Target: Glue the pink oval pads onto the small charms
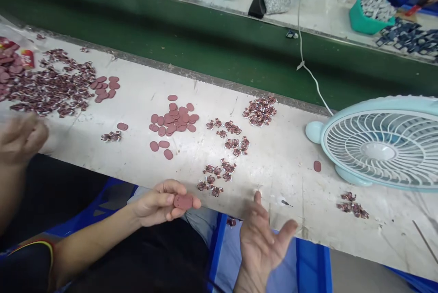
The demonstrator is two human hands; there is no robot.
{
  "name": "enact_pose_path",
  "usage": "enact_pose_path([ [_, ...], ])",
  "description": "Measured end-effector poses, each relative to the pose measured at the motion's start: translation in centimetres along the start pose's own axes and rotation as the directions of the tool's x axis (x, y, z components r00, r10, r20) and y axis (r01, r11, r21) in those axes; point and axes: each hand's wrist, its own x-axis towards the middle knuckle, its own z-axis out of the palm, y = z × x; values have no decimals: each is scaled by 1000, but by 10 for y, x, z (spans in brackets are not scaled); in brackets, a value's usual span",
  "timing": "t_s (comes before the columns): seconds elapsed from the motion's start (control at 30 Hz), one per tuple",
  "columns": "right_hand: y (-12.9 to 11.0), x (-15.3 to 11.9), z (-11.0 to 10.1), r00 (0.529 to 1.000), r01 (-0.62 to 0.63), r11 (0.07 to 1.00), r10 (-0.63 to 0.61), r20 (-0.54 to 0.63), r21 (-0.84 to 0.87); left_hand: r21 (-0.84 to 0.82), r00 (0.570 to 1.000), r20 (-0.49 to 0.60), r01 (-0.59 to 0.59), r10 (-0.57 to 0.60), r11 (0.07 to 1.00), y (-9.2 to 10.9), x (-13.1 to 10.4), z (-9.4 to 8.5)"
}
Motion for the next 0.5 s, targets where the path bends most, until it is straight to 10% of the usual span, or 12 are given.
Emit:
enact_pose_path([
  [0.13, 5, 52, 33, 894, -345, 911, 246, 374, 226, -36, 998, -23, 52, -53, 998, -25, 9, 3],
  [0.2, 17, 54, 40, 944, -229, 969, 197, 266, 95, 4, 993, -102, 66, -66, 998, -29, 12, 3],
  [0.27, 35, 42, 37, 991, 94, 956, -115, -62, -277, 40, 984, -169, 63, -55, 997, -32, 16, 1],
  [0.37, 63, 15, 20, 814, 127, 510, -544, -204, -851, 71, 978, -205, 53, -38, 996, -39, 18, -1],
  [0.5, 74, 2, -6, 824, -26, 71, -563, -62, -997, 103, 973, -230, 37, -12, 994, -50, 16, -1],
])
